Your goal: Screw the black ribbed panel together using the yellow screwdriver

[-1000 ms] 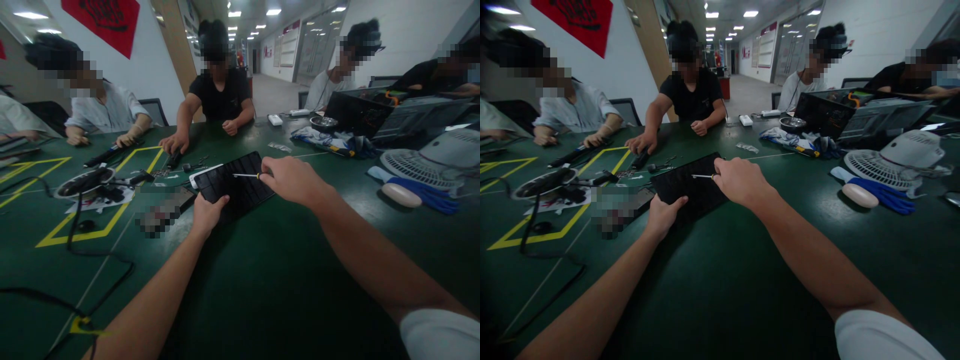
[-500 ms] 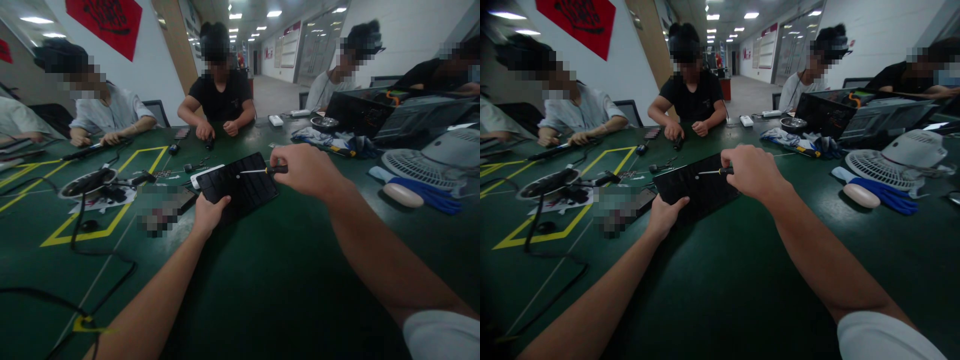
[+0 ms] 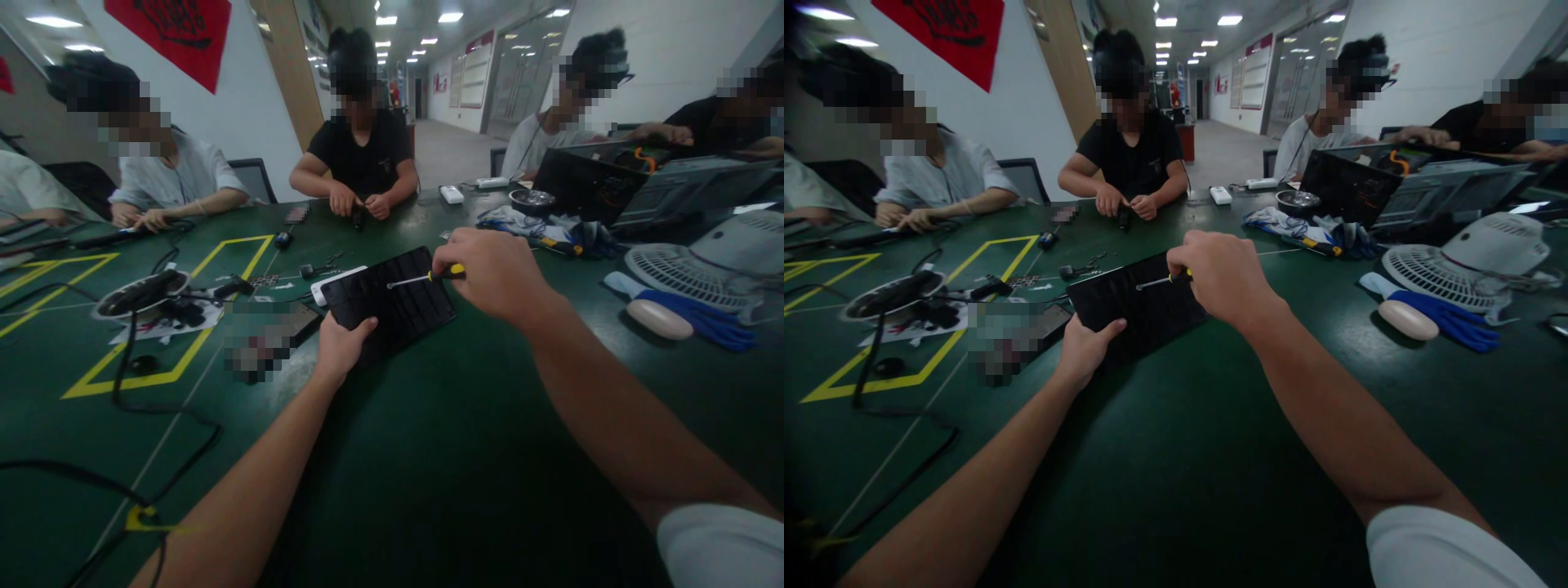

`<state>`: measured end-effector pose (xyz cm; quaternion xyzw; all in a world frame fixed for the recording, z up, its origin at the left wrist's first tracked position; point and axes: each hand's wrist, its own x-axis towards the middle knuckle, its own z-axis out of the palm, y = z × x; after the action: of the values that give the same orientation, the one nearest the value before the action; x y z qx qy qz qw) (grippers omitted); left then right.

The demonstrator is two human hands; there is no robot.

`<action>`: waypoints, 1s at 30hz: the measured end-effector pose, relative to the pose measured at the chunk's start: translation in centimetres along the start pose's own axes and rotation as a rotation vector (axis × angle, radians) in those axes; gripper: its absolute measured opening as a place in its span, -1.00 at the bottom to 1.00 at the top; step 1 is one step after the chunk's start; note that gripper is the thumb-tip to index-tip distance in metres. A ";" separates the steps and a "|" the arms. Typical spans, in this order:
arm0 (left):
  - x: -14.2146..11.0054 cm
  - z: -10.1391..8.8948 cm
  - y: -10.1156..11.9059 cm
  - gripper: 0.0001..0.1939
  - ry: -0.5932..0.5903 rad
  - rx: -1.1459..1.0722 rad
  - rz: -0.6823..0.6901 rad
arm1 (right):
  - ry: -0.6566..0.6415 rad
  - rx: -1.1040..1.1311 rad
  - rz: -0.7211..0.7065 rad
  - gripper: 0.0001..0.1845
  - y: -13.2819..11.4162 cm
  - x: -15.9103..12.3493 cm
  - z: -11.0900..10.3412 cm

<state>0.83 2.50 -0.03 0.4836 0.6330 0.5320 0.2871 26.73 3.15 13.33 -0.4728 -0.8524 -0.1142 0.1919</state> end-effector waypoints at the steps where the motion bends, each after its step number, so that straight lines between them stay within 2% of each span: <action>1: 0.0 0.0 0.0 -0.55 0.001 -0.001 -0.003 | 0.002 -0.004 -0.005 -0.73 0.0 0.0 0.1; 20: 0.2 0.0 -0.9 -0.51 -0.003 -0.037 0.013 | 0.048 -0.037 -0.105 -0.62 0.2 0.4 0.8; 30: 0.3 0.1 -1.0 -0.49 -0.008 -0.039 0.009 | 0.035 -0.019 -0.047 -0.65 -0.2 0.2 0.6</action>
<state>0.48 2.84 -0.98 0.4830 0.6190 0.5436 0.2967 26.33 3.45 12.86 -0.4523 -0.8586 -0.1353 0.1996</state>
